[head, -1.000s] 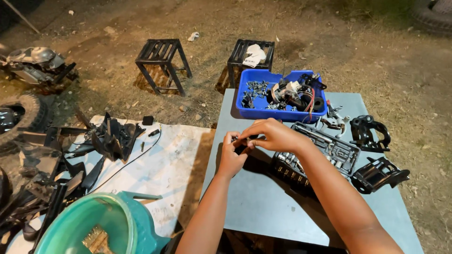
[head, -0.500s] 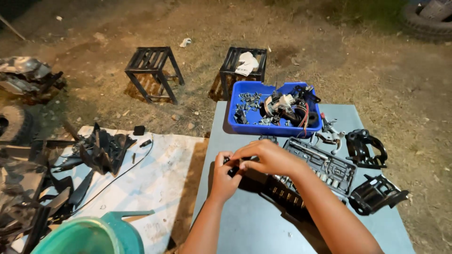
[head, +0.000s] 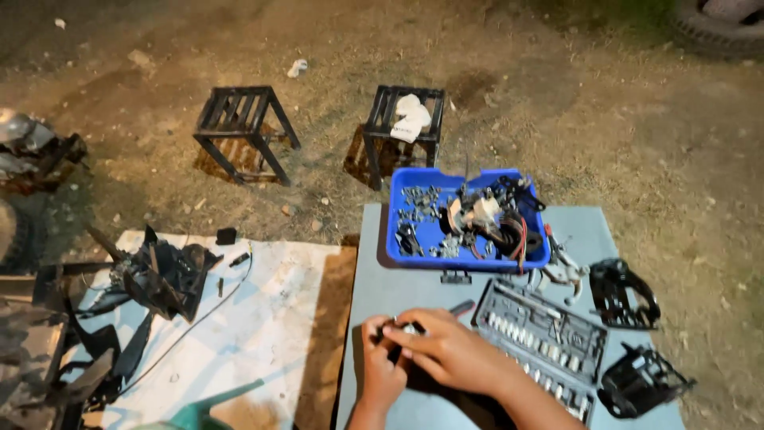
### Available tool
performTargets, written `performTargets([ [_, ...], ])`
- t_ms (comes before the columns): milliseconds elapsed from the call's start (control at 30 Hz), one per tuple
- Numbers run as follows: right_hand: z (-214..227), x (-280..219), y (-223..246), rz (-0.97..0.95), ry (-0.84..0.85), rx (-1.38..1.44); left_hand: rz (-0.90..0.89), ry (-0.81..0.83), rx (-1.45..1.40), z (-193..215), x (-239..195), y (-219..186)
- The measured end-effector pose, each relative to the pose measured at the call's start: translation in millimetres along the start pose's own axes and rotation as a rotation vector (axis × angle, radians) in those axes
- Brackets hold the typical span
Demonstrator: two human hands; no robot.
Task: The person sits at an outdoor metal table and works on small motorcycle components, using a socket set and hand tools to unscrew, separate, and reassemble parts. They pick fasteners from a blue tray, fit sockets onto a component, and turn the parts over to work on different sides.
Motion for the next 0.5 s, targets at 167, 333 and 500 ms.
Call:
performTargets([
  [167, 0.8, 7.7, -9.7, -0.11, 0.121, 0.053, 0.018, 0.014, -0.008, 0.2, 4.9, -13.2],
  [333, 42.3, 18.1, -3.6, -0.121, 0.092, 0.083, 0.057, 0.085, -0.063, -10.6, 33.7, -48.0],
  [500, 101.6, 29.5, -7.0, -0.061, 0.074, -0.126, -0.124, 0.205, -0.131, -45.2, 90.6, -98.5],
])
Point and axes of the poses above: each hand's wrist, its own x-axis towards the middle knuckle, its own z-axis out of the back of the hand, y = z × x, the point moved 10 cm from there along x, towards the middle knuckle, and after that the axes turned 9 degrees about z, right-handed, at the moved point
